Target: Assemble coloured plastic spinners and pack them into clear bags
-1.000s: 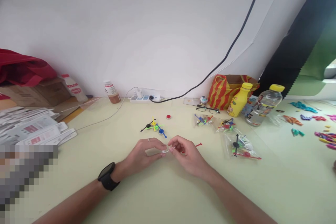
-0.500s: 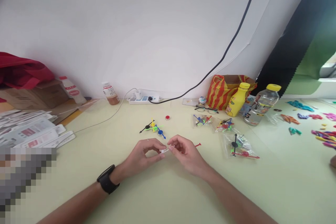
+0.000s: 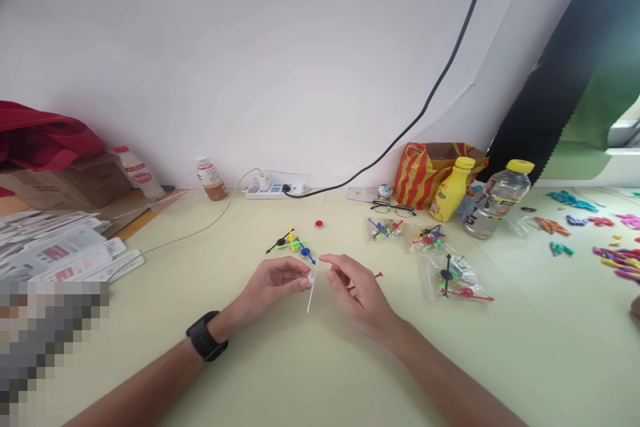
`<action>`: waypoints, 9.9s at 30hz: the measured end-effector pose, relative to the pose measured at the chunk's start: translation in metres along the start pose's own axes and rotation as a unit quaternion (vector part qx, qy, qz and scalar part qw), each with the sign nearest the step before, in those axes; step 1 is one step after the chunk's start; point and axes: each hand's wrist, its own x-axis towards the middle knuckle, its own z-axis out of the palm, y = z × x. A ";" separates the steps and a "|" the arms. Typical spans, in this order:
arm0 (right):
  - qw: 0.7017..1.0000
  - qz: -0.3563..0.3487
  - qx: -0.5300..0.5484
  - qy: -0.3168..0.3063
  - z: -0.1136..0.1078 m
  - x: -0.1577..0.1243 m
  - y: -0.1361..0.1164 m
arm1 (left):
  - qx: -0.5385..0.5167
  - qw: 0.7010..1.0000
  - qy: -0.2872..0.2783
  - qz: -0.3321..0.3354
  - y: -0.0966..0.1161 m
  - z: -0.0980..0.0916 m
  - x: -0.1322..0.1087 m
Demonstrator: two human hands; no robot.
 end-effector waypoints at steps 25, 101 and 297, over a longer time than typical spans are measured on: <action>0.990 0.097 -0.067 -0.081 -0.065 0.026 0.021 | 0.012 0.999 0.042 0.017 0.004 -0.005 0.003; 0.987 0.147 -0.068 -0.002 -0.049 0.041 0.055 | 0.006 0.986 0.143 0.084 0.006 -0.064 0.009; 0.988 0.081 -0.014 -0.133 -0.010 -0.009 0.004 | 0.197 0.974 -0.055 0.095 0.000 0.014 -0.014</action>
